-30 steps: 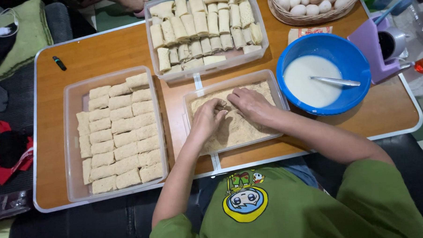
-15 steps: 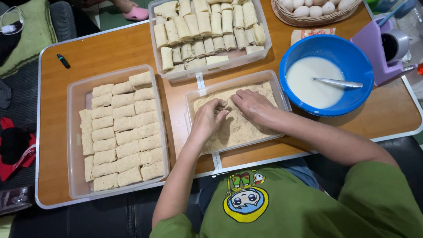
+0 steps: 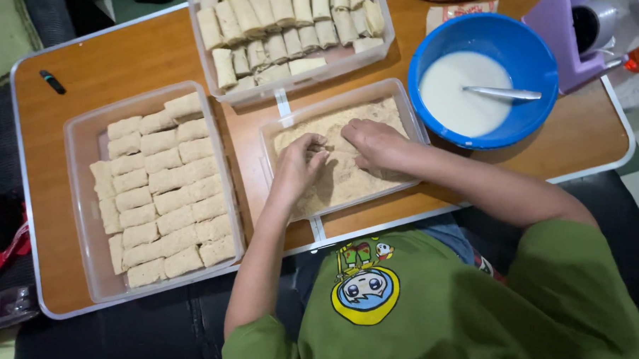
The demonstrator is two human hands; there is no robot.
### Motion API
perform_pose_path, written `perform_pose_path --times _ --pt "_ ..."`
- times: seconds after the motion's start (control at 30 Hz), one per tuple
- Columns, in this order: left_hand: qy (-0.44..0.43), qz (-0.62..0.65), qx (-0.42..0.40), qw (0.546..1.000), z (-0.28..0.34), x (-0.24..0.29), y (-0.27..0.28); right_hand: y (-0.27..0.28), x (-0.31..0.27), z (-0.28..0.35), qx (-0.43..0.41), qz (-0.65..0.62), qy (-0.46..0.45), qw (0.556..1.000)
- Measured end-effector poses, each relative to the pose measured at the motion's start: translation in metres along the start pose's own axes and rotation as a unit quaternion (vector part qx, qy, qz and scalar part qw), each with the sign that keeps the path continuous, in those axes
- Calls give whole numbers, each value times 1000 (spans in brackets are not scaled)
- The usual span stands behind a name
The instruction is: Coating filled rolls with liquid batter and breadcrumbs.
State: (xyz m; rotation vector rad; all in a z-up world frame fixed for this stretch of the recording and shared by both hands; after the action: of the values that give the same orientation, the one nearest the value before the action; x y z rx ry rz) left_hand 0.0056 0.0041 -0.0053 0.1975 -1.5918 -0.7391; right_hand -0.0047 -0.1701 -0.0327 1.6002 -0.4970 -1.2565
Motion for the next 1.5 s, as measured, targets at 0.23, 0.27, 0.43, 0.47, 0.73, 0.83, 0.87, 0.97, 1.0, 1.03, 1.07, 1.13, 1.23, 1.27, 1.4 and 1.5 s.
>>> perform_pose_path --times 0.23,0.27,0.43,0.47,0.73,0.83,0.87,0.97,1.0,1.03,1.07,1.13,1.23,1.27,1.4,1.5 --pt "5 8 -13 1000 -5 -5 -6 -3 21 -4 -81 -159 -119 977" --pt "28 11 -18 999 -6 -7 -6 -16 28 -5 -132 -269 -157 941" --pt "42 25 -12 999 -8 -24 -8 -24 36 3 -144 -525 -189 817" --pt "43 52 -9 998 -9 -27 -8 -25 37 1 -139 -562 -165 798" --pt "144 307 -82 937 -18 -33 -20 -6 37 -4 -66 -435 -153 885" --pt "225 442 -121 860 -18 -32 -29 21 10 0 66 -255 0 965" --pt "239 464 -123 844 -20 -37 -34 28 -1 4 90 -186 41 978" --pt "232 492 -127 830 -24 -42 -42 42 -25 13 126 -97 94 983" --pt "212 499 -129 830 -25 -40 -43 46 -33 16 137 -78 105 982" --pt "213 498 -130 830 -25 -46 -47 48 -33 17 137 -78 104 982" --pt "187 497 -134 837 -26 -49 -49 50 -33 19 139 -87 113 980" --pt "162 496 -138 842 -26 -50 -52 54 -31 20 140 -95 121 978" --pt "155 487 -124 851 -27 -43 -48 58 -20 20 155 -145 176 961" --pt "162 484 -115 852 -27 -41 -45 55 -5 18 154 -194 136 959" --pt "160 470 -100 863 -29 -47 -38 29 53 18 173 -224 -57 957" --pt "144 460 -101 870 -31 -47 -40 -2 52 14 26 -553 -175 814"
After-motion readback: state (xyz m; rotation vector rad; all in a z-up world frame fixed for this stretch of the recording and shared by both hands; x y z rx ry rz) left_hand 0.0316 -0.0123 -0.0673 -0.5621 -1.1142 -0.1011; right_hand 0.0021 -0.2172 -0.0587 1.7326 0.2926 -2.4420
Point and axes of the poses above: each hand's wrist, its own z-axis away from the middle knuckle, its own y-axis out of the back of the hand, x = y × z, the point moved 6 cm from there along -z, towards the middle knuckle, and after that the axes turned 4 degrees about x, right-handed, at the moved point
